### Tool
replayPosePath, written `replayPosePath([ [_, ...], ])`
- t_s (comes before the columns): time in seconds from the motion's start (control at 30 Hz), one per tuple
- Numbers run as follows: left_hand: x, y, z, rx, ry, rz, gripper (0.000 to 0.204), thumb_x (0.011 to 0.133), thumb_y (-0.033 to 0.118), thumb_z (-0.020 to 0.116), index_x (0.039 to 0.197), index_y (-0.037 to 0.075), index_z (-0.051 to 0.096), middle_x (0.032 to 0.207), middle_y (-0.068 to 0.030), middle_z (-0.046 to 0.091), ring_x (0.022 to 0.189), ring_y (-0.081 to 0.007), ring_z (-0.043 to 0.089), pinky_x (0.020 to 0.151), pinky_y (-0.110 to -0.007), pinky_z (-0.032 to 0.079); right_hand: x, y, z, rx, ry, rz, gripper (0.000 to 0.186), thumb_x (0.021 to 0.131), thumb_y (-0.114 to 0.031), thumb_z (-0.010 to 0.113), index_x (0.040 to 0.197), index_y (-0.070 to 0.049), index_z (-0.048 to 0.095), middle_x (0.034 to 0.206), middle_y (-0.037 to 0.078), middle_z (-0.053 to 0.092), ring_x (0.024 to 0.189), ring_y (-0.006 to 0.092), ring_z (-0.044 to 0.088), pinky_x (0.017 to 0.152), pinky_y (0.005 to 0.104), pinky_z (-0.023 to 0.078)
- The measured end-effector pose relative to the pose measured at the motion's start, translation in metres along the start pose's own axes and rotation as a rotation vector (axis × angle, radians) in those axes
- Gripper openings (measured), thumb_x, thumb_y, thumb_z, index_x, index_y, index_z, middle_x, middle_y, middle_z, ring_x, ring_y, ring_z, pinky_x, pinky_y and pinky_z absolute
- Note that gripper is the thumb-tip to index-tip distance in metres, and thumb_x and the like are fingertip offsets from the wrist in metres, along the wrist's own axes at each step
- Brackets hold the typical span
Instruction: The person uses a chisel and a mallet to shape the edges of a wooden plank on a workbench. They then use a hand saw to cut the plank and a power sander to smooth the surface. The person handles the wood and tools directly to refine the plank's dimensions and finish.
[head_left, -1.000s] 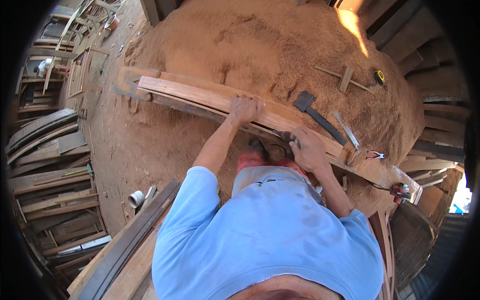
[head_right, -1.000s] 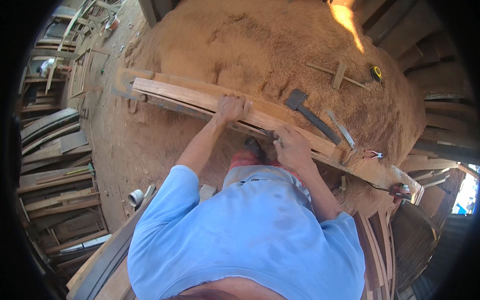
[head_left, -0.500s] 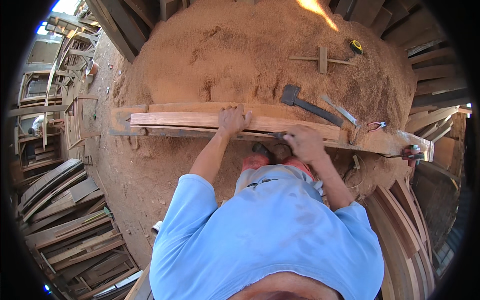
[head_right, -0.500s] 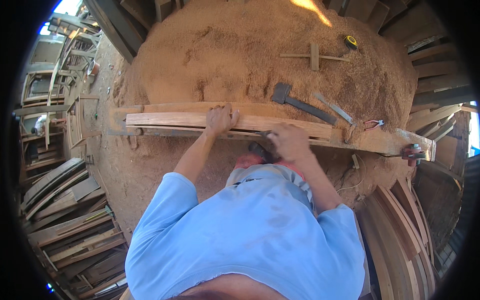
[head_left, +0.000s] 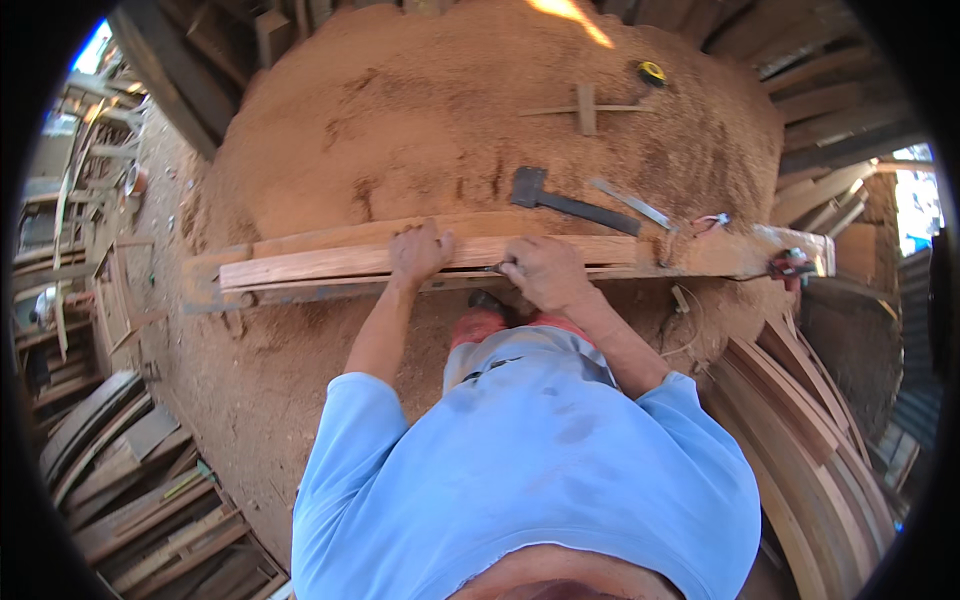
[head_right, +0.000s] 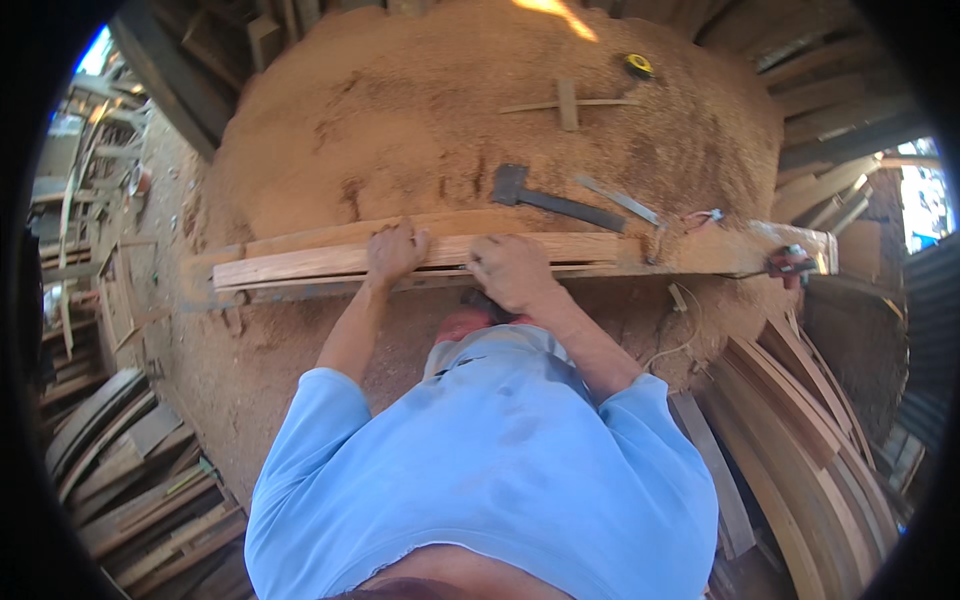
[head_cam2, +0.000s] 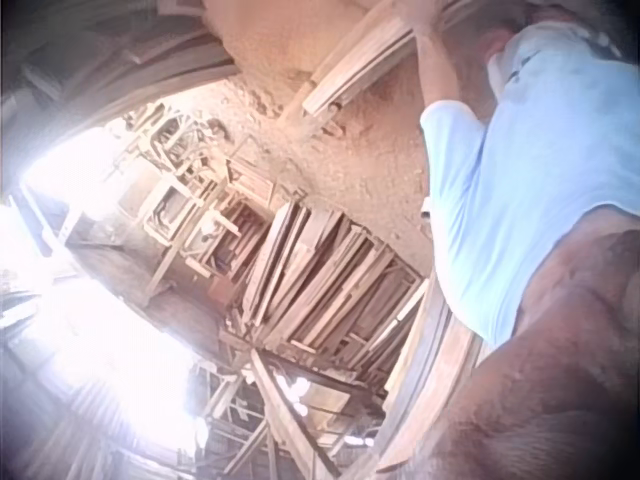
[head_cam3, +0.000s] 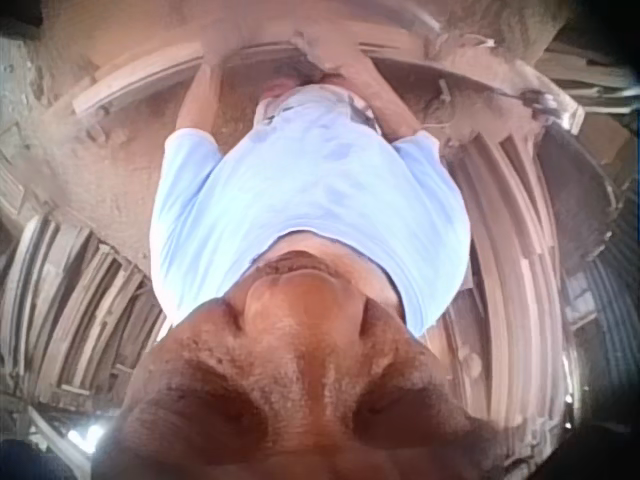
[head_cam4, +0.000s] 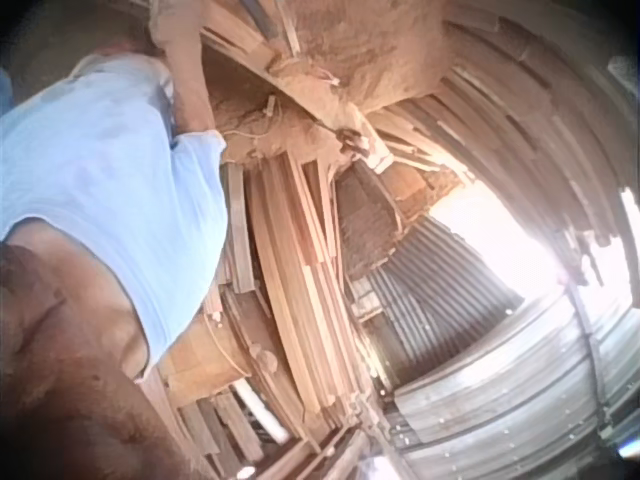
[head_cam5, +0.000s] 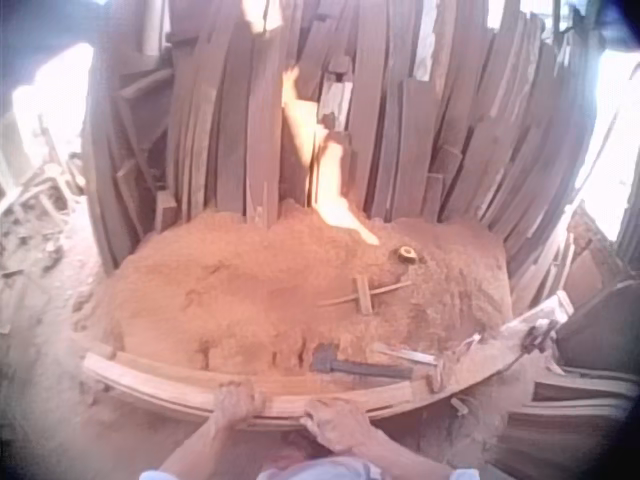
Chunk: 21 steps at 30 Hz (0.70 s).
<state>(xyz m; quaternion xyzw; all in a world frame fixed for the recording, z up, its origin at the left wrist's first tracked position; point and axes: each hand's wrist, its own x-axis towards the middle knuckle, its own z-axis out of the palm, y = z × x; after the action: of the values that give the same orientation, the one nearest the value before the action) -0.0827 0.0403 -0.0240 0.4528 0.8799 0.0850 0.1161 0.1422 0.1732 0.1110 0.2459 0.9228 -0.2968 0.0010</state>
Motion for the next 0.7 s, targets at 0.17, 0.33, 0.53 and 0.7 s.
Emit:
replayPosePath([
  [0.17,0.0,-0.003,0.005,0.002,-0.009,0.004,0.04,0.089,0.045,0.058,0.09,0.006,0.068,0.085,-0.0219,0.073,0.085,-0.0406,0.071,0.082,-0.055,0.051,-0.032,0.054,-0.011,0.157,-0.005,0.061,0.021,0.088,-0.026,0.072,0.099,-0.009,0.068,0.099,0.012,0.069,0.096,0.0364,0.066,0.083,0.0462,0.052],
  [0.33,-0.002,-0.005,0.007,-0.022,0.022,0.007,0.04,0.09,0.044,0.057,0.089,0.006,0.068,0.079,-0.0222,0.072,0.086,-0.0396,0.071,0.082,-0.055,0.05,-0.022,0.047,0.004,0.076,0.116,0.086,0.018,0.09,-0.022,0.07,0.1,-0.008,0.066,0.095,0.014,0.067,0.094,0.0382,0.065,0.08,0.0495,0.051],
  [0.53,-0.002,0.0,0.005,0.02,0.06,0.034,0.038,0.091,0.042,0.055,0.087,0.006,0.066,0.081,-0.0219,0.073,0.088,-0.0387,0.071,0.082,-0.054,0.048,0.0,0.025,0.023,0.0,0.358,0.118,0.015,0.096,-0.022,0.06,0.098,-0.007,0.064,0.089,0.018,0.066,0.086,0.041,0.064,0.074,0.0525,0.049],
  [0.7,-0.001,-0.001,0.012,0.018,0.074,0.029,0.037,0.091,0.041,0.055,0.088,0.006,0.066,0.082,-0.0215,0.073,0.085,-0.0392,0.069,0.081,-0.052,0.045,0.011,0.037,0.027,-0.034,0.285,0.138,0.02,0.099,-0.024,0.056,0.094,-0.006,0.061,0.086,0.02,0.066,0.084,0.0421,0.064,0.074,0.0537,0.049],
])
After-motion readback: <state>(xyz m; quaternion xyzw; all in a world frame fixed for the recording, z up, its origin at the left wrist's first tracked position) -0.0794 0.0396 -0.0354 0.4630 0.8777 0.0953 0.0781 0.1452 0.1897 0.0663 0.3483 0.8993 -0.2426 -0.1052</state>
